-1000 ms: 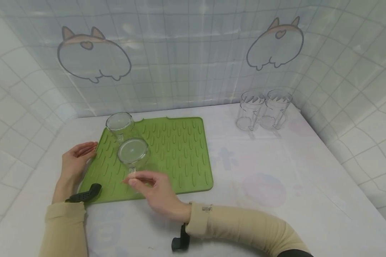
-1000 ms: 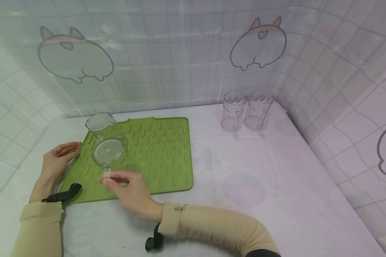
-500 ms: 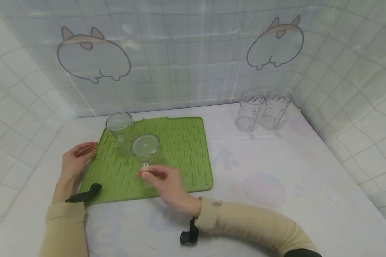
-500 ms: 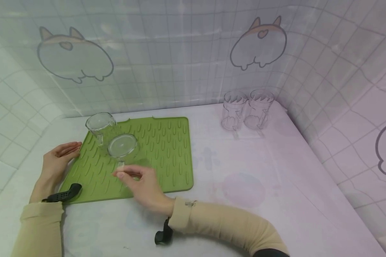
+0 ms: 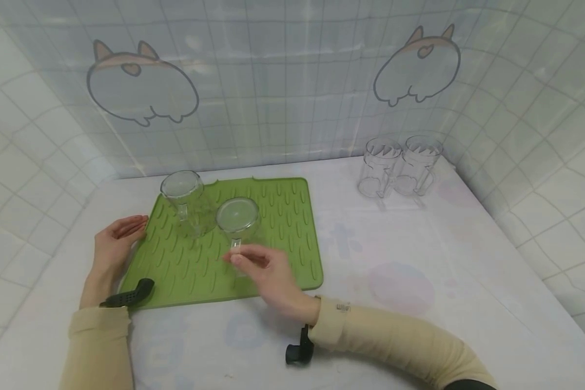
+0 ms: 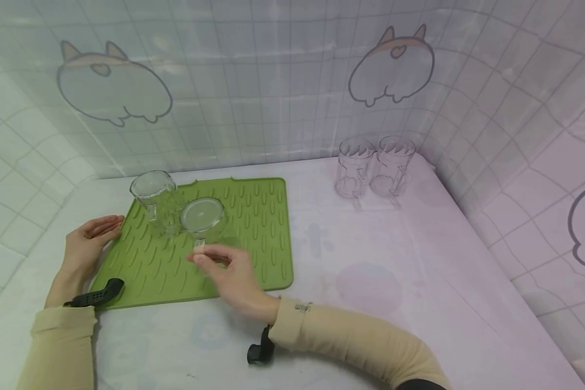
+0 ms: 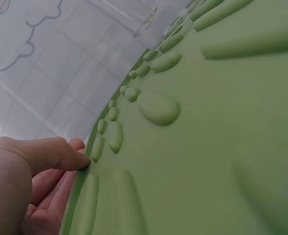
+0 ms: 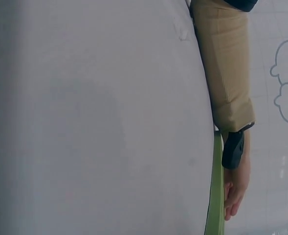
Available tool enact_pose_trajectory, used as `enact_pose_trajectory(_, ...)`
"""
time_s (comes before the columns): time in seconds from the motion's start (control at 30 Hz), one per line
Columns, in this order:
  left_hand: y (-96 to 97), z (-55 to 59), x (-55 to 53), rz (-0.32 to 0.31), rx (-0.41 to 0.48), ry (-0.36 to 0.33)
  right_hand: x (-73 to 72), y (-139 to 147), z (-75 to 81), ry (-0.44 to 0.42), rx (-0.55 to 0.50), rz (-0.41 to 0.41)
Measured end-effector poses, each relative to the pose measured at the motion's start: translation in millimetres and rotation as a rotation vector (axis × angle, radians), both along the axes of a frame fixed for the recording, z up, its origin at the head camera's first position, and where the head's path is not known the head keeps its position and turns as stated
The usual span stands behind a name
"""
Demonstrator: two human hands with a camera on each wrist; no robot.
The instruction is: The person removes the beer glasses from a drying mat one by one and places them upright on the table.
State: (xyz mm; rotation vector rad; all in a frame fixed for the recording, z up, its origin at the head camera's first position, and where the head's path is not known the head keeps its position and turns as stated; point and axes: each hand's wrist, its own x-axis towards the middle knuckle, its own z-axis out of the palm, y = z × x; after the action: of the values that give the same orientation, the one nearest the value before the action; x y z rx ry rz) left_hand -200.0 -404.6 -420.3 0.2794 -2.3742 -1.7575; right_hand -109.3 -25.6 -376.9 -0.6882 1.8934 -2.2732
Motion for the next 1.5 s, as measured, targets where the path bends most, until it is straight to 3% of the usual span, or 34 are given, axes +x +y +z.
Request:
enact_pose_trajectory(0.33,1.5,-0.2,0.5,-0.011,0.099,0.037,-4.8,18.8,2.1,0.042,0.017,-0.024)
enact_pose_trajectory(0.7,3.0,2.0,2.2,-0.006,0.091,0.020,4.3,40.8,29.3,0.025,0.062,-0.060)
enact_pose_trajectory(0.87,4.7,1.1,2.0,-0.009,0.094,0.037,2.5,49.6,27.5,0.005,0.081,-0.078)
enact_pose_trajectory(1.0,5.4,0.0,0.8,-0.012,0.099,0.043,-2.7,56.6,17.1,-0.003,0.091,-0.102)
enact_pose_trajectory(1.27,3.4,0.3,-0.8,-0.001,0.036,0.033,-10.9,71.5,9.0,-0.017,0.101,-0.148)
enact_pose_trajectory(1.5,2.6,0.4,0.5,0.008,0.024,0.026,-4.2,82.9,27.0,0.016,0.132,-0.184)
